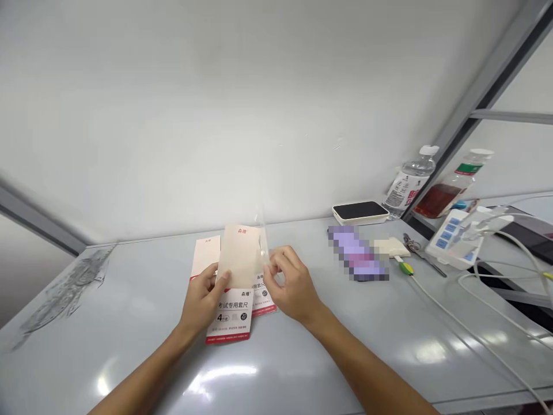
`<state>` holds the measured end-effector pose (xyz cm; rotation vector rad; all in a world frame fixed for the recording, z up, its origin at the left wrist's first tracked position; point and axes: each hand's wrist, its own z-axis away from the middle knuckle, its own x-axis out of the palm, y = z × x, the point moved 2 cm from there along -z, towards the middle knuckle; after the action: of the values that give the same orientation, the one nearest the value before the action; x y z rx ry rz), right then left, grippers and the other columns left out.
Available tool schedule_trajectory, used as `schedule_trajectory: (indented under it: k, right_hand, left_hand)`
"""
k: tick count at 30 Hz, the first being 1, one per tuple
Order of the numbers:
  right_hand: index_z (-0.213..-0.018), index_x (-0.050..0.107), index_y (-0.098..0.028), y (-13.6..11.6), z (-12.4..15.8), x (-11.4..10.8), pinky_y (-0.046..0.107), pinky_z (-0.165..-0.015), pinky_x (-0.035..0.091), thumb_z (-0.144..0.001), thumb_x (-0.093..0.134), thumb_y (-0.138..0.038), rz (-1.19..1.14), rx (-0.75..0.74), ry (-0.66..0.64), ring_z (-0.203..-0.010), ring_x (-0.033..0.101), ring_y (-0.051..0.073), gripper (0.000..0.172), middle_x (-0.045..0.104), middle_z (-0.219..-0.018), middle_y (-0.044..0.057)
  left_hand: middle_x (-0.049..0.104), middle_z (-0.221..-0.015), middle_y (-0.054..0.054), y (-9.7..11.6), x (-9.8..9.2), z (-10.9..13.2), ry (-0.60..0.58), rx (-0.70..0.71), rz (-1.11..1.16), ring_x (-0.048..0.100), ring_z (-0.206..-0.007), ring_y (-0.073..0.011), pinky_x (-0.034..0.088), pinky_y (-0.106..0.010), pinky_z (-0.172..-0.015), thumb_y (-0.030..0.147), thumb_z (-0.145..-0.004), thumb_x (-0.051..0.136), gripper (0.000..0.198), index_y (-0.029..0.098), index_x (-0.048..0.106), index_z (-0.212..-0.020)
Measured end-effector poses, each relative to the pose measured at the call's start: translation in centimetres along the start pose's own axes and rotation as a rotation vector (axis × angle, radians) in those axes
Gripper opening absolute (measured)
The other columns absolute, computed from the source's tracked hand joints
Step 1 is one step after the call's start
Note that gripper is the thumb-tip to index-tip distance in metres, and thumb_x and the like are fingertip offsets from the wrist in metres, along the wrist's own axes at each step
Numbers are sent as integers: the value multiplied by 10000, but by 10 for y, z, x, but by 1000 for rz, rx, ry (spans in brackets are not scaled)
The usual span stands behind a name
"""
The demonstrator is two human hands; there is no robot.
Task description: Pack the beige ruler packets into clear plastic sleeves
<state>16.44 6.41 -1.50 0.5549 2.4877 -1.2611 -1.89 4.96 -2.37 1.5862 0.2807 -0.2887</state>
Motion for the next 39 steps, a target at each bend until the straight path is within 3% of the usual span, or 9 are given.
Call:
schedule_trajectory:
  k: [5, 8, 11, 17, 20, 25, 30, 39]
  right_hand:
    - [-651, 412, -209, 0, -1, -2, 354, -833, 425, -779, 496, -258, -377, 223, -126, -976, 540, 202, 162, 543, -1070, 70]
    - [-696, 464, -201, 2, -2, 1, 389, -856, 434, -792, 485, -298, -724, 429, -229, -999, 564, 224, 138, 517, -1190, 69]
    - [-793, 510, -191, 3, -2, 4, 424, -803, 461, -779, 477, -322, -947, 574, -310, -961, 593, 263, 136, 543, -1171, 95]
    - [-784, 436, -225, 1, 0, 8, 417, -727, 479, -787, 392, -339, -1052, 675, -405, -899, 622, 246, 123, 639, -1000, 64]
    - [-982, 467, -239, -1, 0, 8, 433, -745, 471, -805, 319, -346, -1062, 705, -425, -896, 621, 245, 255, 643, -999, 83]
    - [-1284, 343, -225, -4, 1, 9, 464, -804, 437, -815, 274, -332, -1177, 735, -453, -921, 612, 261, 485, 642, -1016, 111]
    - [-1341, 290, -245, -6, 4, 14, 424, -771, 451, -835, 257, -326, -1165, 758, -452, -911, 612, 250, 514, 648, -1007, 91]
    - [-1381, 215, -260, -14, 10, 19, 411, -795, 429, -841, 338, -318, -1230, 736, -383, -835, 614, 213, 557, 659, -910, 64]
  left_hand:
    - [500, -529, 31, 1, -3, -3, 33, 35, 13, 435, -419, -87, 313, -191, -386, 454, -799, 441, 324, 179, 528, -946]
    - [523, -574, 24, 3, -5, -3, 83, 27, 54, 468, -454, -93, 340, -191, -405, 473, -795, 438, 321, 187, 507, -927]
    - [518, -572, 29, 4, -9, -3, 138, 16, 50, 467, -455, -90, 342, -186, -404, 477, -796, 438, 316, 194, 502, -921]
    - [492, -553, 42, 8, -17, -2, 263, 59, 43, 439, -443, -71, 336, -172, -401, 447, -803, 453, 263, 196, 494, -872]
    - [508, -560, 36, 9, -17, -1, 337, 61, 50, 464, -459, -78, 348, -172, -406, 449, -804, 452, 262, 192, 483, -847]
    - [502, -532, 47, 12, -19, 0, 431, 55, 55, 441, -419, -76, 341, -175, -380, 454, -799, 461, 258, 201, 476, -849]
    - [527, -580, 34, 12, -15, 1, 380, 59, 134, 477, -461, -78, 386, -172, -411, 443, -800, 466, 262, 195, 484, -883]
    - [492, -498, 57, 12, 1, 7, 187, 20, 231, 437, -385, -74, 361, -166, -366, 423, -801, 475, 478, 192, 402, -1213]
